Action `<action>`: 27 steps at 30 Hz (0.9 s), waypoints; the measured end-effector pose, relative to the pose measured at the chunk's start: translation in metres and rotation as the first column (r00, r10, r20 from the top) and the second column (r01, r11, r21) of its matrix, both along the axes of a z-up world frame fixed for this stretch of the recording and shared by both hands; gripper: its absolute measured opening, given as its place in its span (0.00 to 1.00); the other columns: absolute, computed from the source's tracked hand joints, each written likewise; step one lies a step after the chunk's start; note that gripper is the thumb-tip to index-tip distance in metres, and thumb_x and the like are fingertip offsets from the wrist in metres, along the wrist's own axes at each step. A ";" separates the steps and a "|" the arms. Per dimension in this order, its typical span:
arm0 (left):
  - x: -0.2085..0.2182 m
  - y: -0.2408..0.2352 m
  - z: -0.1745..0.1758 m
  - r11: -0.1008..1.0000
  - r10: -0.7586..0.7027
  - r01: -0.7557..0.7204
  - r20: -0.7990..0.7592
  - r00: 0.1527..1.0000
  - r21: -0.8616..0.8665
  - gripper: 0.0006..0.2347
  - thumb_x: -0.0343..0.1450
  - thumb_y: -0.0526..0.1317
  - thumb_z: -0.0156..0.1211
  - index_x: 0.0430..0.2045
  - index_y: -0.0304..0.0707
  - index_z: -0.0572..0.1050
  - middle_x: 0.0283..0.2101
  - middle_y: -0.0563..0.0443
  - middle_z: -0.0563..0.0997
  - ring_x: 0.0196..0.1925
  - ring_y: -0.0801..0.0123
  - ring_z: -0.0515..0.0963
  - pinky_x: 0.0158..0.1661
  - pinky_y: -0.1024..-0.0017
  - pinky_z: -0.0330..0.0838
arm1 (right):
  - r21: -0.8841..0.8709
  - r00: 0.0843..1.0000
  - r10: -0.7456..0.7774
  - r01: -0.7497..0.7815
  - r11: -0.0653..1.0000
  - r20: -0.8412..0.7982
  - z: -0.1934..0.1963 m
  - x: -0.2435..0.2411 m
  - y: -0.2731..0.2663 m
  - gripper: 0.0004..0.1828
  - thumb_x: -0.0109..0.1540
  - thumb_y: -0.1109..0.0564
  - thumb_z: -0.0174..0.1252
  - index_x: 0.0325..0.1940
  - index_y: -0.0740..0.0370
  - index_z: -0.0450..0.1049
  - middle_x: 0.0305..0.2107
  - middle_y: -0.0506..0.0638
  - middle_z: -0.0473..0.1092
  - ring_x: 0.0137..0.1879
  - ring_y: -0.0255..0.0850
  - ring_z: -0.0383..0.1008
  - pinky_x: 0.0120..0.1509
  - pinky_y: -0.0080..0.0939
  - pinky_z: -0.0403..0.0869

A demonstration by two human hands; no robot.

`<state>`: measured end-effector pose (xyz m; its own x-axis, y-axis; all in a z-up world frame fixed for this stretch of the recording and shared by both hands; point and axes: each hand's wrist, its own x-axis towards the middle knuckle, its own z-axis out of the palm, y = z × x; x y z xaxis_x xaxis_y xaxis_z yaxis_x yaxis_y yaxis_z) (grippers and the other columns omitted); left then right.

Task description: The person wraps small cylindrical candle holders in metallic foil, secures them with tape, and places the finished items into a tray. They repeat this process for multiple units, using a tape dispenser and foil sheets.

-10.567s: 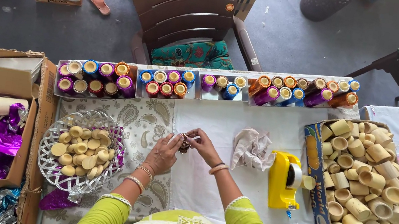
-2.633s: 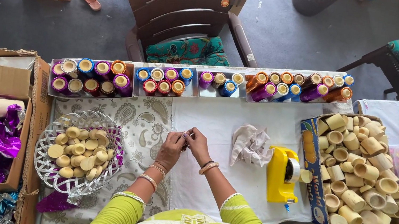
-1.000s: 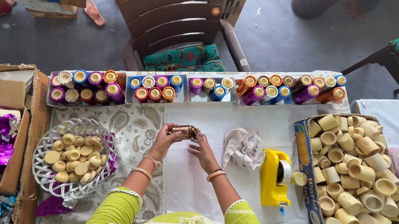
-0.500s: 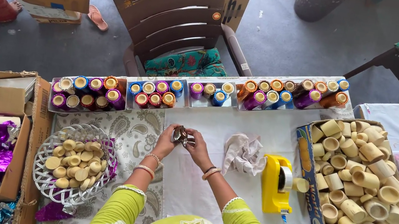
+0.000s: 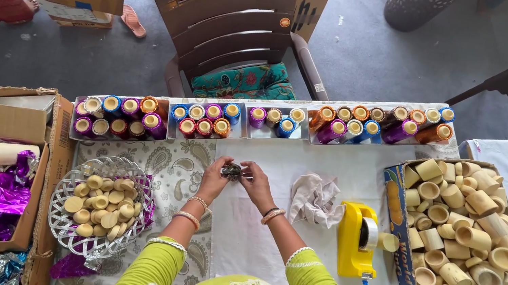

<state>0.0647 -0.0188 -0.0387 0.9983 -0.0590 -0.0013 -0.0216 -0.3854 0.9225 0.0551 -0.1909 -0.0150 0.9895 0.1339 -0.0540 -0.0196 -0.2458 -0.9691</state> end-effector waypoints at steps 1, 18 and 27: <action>0.001 -0.002 0.004 1.000 0.001 -0.001 0.001 1.000 -0.001 0.23 0.61 0.26 0.66 0.50 0.42 0.74 0.48 0.49 0.82 0.51 0.61 0.82 0.46 0.67 0.79 | -0.001 1.000 0.001 -0.001 1.000 0.001 0.001 0.001 0.001 0.20 0.60 0.69 0.62 0.56 0.62 0.70 0.41 0.50 0.75 0.46 0.38 0.79 0.49 0.38 0.80; 0.001 -0.018 0.020 0.965 0.021 -0.054 0.129 0.991 0.255 0.16 0.60 0.26 0.66 0.40 0.41 0.77 0.41 0.47 0.80 0.46 0.50 0.78 0.49 0.59 0.73 | -0.443 0.980 -0.196 0.165 0.881 -0.024 0.012 0.006 0.023 0.17 0.55 0.58 0.69 0.42 0.60 0.68 0.35 0.54 0.74 0.39 0.48 0.75 0.41 0.49 0.73; 0.018 -0.018 0.001 0.975 0.076 -0.082 0.036 0.996 0.208 0.11 0.60 0.28 0.68 0.33 0.42 0.78 0.38 0.48 0.79 0.43 0.51 0.77 0.47 0.59 0.72 | -0.118 0.990 -0.111 0.121 0.986 0.084 0.020 -0.014 0.005 0.20 0.55 0.61 0.65 0.49 0.58 0.67 0.41 0.48 0.71 0.46 0.43 0.76 0.45 0.43 0.78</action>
